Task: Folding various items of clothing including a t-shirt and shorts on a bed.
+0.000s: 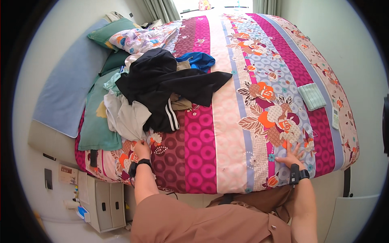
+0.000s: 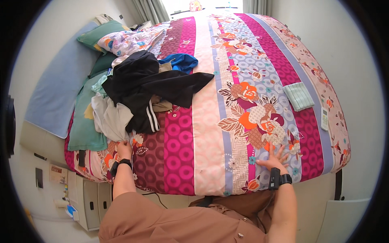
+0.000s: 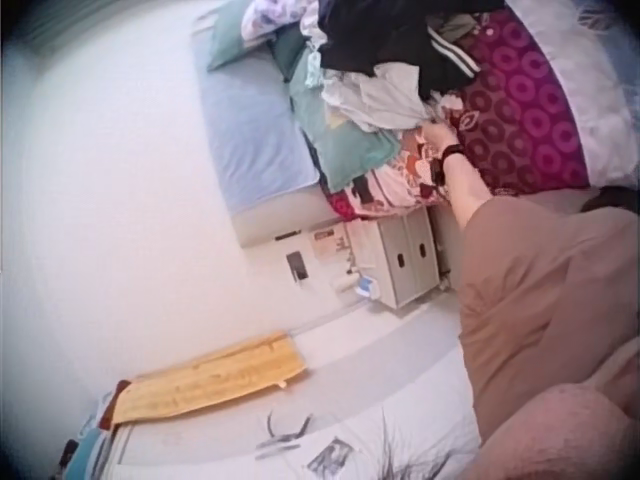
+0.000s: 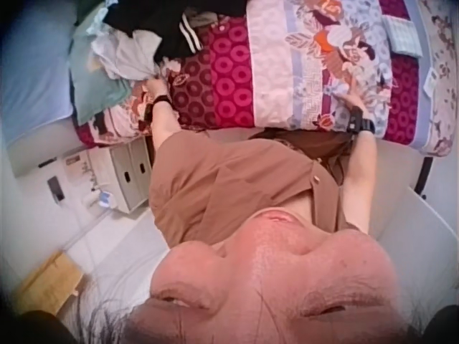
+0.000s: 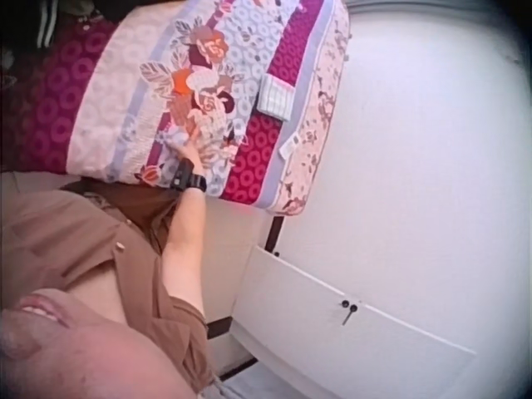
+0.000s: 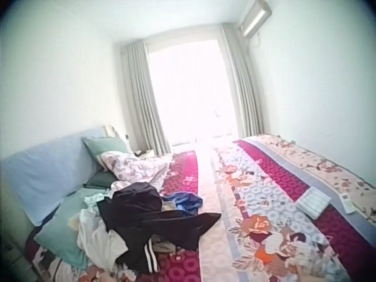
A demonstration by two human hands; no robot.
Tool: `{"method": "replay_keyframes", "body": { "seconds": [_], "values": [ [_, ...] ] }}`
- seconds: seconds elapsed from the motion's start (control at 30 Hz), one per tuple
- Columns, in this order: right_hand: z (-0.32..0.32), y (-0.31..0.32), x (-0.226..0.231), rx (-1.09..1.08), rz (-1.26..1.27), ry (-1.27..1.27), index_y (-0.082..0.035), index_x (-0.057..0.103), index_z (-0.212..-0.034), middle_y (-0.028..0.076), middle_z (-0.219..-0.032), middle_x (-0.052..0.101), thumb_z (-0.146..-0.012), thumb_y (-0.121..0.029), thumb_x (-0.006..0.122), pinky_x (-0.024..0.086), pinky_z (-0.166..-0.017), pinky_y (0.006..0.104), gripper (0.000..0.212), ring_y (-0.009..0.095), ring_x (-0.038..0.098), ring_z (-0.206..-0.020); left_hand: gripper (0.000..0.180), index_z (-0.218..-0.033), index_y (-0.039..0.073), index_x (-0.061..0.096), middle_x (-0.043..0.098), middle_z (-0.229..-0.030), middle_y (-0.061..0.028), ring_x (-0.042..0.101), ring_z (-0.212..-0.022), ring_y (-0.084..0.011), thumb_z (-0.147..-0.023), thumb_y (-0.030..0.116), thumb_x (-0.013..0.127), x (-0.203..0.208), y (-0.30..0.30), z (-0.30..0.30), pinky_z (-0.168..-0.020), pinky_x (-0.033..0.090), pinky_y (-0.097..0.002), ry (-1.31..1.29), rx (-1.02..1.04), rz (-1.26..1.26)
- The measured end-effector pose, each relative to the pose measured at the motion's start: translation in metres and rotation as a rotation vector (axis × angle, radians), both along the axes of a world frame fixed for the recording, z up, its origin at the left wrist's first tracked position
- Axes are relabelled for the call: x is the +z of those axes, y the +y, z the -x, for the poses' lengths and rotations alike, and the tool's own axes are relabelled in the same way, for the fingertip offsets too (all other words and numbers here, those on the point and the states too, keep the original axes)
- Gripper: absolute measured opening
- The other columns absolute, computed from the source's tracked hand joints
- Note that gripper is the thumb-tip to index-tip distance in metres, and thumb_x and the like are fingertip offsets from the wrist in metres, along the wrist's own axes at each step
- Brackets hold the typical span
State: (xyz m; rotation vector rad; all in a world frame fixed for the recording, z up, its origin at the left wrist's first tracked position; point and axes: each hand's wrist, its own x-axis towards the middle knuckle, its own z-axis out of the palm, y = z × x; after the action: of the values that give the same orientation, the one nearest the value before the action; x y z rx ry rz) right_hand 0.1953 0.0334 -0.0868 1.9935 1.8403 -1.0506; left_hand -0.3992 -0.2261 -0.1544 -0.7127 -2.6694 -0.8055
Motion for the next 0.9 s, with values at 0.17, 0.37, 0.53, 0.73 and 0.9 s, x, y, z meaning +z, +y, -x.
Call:
{"method": "replay_keyframes", "body": {
  "seconds": [0.17, 0.37, 0.53, 0.73, 0.9],
  "values": [
    [-0.007, -0.002, 0.0, 0.025, -0.014, 0.01, -0.039, 0.002, -0.146, 0.015, -0.147, -0.03, -0.06, -0.054, 0.076, 0.0, -0.098, 0.0721, 0.115, 0.05, -0.025, -0.131, 0.017, -0.078, 0.002, 0.07, 0.067, -0.07, -0.0151, 0.065, -0.066, -0.0263, -0.073, 0.018, 0.067, 0.011, -0.026, -0.082, -0.066, 0.05, -0.0343, -0.158, 0.042, -0.1],
    [-0.024, -0.004, -0.012, 0.067, -0.045, 0.133, -0.034, 0.007, -0.147, 0.015, -0.149, -0.026, -0.066, -0.053, 0.072, -0.004, -0.099, 0.0699, 0.106, 0.047, -0.025, -0.133, 0.015, -0.078, -0.002, 0.067, 0.065, -0.066, -0.0044, 0.057, -0.06, -0.0093, -0.075, 0.012, 0.07, 0.033, -0.023, -0.196, -0.058, 0.046, -0.0241, -0.536, -0.168, -0.373],
    [-0.051, -0.003, -0.036, 0.059, -0.093, 0.338, -0.024, 0.013, -0.148, 0.015, -0.151, -0.019, -0.07, -0.051, 0.069, -0.006, -0.1, 0.0679, 0.1, 0.045, -0.023, -0.134, 0.012, -0.083, -0.001, 0.065, 0.063, -0.073, 0.0, 0.054, -0.063, -0.0051, -0.081, 0.01, 0.069, 0.062, 0.043, -0.302, -0.058, 0.044, -0.0196, -0.996, -0.553, -0.613],
    [-0.085, -0.015, -0.066, -0.21, -0.118, 1.288, -0.005, 0.011, -0.146, 0.014, -0.154, 0.004, -0.092, -0.027, 0.052, 0.001, -0.112, 0.0395, 0.072, 0.025, -0.003, -0.142, 0.015, -0.086, 0.0, 0.062, 0.063, -0.077, -0.0017, 0.056, -0.068, -0.0061, -0.083, 0.014, 0.068, 0.142, 0.149, -0.396, -0.063, 0.044, -0.0198, -1.1, -1.013, -0.554],
    [-0.098, -0.02, -0.079, -0.549, -0.193, 1.571, -0.001, 0.008, -0.145, 0.012, -0.153, 0.012, -0.096, -0.03, 0.048, 0.004, -0.112, 0.0295, 0.07, 0.018, 0.008, -0.141, 0.005, -0.089, 0.004, 0.061, 0.063, -0.081, -0.0032, 0.058, -0.074, -0.0088, -0.088, 0.008, 0.06, 0.235, 0.2, -0.46, -0.069, 0.047, -0.0234, -1.406, -1.581, -0.847]
  ]
}}
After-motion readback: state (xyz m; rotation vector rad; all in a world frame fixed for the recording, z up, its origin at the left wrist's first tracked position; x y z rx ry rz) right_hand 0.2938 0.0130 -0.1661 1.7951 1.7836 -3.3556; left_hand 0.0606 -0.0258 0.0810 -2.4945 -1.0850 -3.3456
